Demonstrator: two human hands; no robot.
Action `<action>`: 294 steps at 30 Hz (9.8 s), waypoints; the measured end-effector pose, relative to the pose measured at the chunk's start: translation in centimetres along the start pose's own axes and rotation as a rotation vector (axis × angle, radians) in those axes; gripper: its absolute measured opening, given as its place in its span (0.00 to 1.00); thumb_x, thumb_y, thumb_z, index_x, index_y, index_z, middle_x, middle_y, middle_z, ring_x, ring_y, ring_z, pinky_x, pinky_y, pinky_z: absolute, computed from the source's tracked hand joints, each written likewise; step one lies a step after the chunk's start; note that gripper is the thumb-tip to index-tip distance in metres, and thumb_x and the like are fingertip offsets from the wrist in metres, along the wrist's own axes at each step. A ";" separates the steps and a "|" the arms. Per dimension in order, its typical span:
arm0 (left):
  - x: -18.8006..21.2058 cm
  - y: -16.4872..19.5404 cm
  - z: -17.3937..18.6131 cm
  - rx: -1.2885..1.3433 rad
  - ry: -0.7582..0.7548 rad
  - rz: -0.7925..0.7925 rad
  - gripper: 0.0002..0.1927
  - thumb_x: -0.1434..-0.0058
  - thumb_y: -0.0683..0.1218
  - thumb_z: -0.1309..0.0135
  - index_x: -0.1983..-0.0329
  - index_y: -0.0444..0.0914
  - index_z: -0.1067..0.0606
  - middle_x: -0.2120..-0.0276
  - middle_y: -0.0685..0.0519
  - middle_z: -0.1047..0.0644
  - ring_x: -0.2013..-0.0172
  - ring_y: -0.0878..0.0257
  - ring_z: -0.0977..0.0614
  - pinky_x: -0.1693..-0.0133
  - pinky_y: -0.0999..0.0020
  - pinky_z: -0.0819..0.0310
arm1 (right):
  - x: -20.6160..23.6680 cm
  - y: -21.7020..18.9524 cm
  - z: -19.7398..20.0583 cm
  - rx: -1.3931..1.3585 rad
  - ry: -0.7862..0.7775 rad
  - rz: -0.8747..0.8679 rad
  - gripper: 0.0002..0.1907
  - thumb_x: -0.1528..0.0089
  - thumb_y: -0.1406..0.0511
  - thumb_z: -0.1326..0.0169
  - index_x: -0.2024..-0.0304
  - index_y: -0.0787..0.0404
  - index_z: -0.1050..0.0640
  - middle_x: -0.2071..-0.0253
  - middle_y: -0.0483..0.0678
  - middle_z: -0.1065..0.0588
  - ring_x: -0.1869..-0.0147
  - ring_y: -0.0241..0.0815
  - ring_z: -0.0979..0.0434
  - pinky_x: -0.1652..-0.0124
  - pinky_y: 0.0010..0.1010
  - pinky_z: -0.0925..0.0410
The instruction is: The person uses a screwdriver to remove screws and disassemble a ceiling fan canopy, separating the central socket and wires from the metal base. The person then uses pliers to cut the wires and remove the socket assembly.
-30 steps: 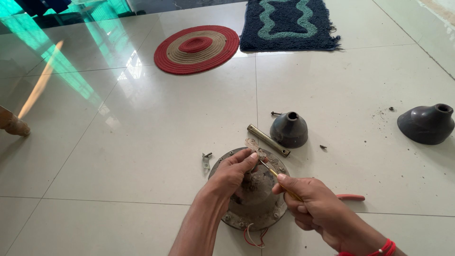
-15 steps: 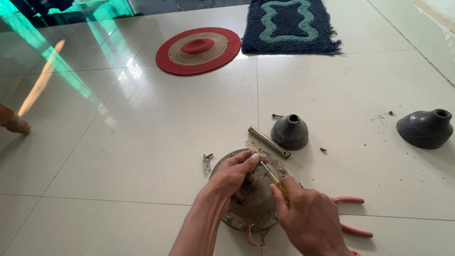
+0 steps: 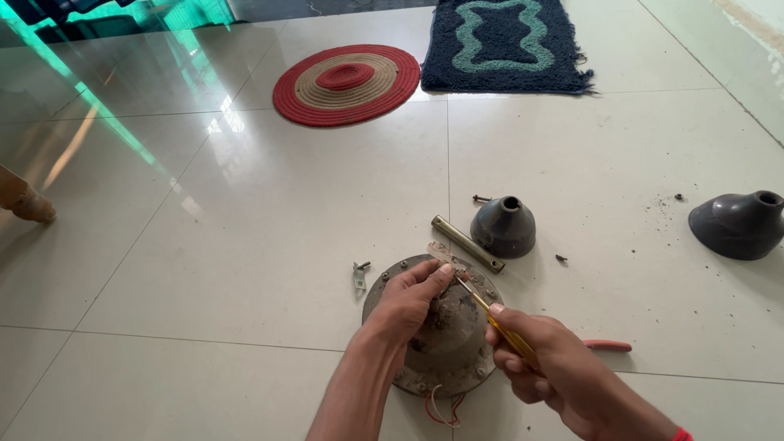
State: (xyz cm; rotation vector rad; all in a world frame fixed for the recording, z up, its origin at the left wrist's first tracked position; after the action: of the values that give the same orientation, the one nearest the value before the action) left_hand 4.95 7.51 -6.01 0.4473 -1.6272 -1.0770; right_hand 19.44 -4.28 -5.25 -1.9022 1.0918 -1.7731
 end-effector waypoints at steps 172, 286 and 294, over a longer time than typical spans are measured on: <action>1.5 -0.2 0.9 0.288 0.097 0.060 0.24 0.40 0.58 0.42 0.40 0.52 0.23 0.58 0.61 0.14 0.53 0.67 0.18 0.47 0.59 0.28 | -0.7 -2.1 -1.7 0.453 0.156 0.344 0.20 0.32 0.54 0.53 0.56 0.62 0.19 0.87 0.41 0.34 0.85 0.35 0.39 0.80 0.32 0.44; 1.1 -1.0 -0.1 0.376 0.205 0.126 0.22 0.36 0.60 0.48 0.48 0.45 0.17 0.56 0.56 0.17 0.54 0.64 0.21 0.48 0.57 0.26 | 0.1 -4.7 1.0 0.409 0.381 0.592 0.16 0.34 0.57 0.46 0.52 0.63 0.22 0.68 0.47 0.20 0.68 0.33 0.23 0.68 0.25 0.31; 0.6 -1.0 -0.3 0.581 0.281 0.175 0.19 0.37 0.56 0.42 0.47 0.44 0.23 0.58 0.54 0.19 0.55 0.61 0.19 0.51 0.50 0.19 | -0.4 -2.8 -0.8 0.347 0.292 0.294 0.16 0.36 0.59 0.41 0.49 0.60 0.23 0.69 0.44 0.22 0.71 0.29 0.31 0.68 0.26 0.35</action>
State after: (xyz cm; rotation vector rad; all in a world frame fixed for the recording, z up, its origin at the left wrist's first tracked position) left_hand 4.74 6.41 -6.49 0.7803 -1.6703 -0.3732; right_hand 19.63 -1.92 -3.48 -1.2433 1.0112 -1.9514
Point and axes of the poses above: each hand's wrist, its own x-axis away from the middle knuckle, its own z-axis out of the back of the hand, y = z × x, the point moved 7 cm from there along -x, towards the middle knuckle
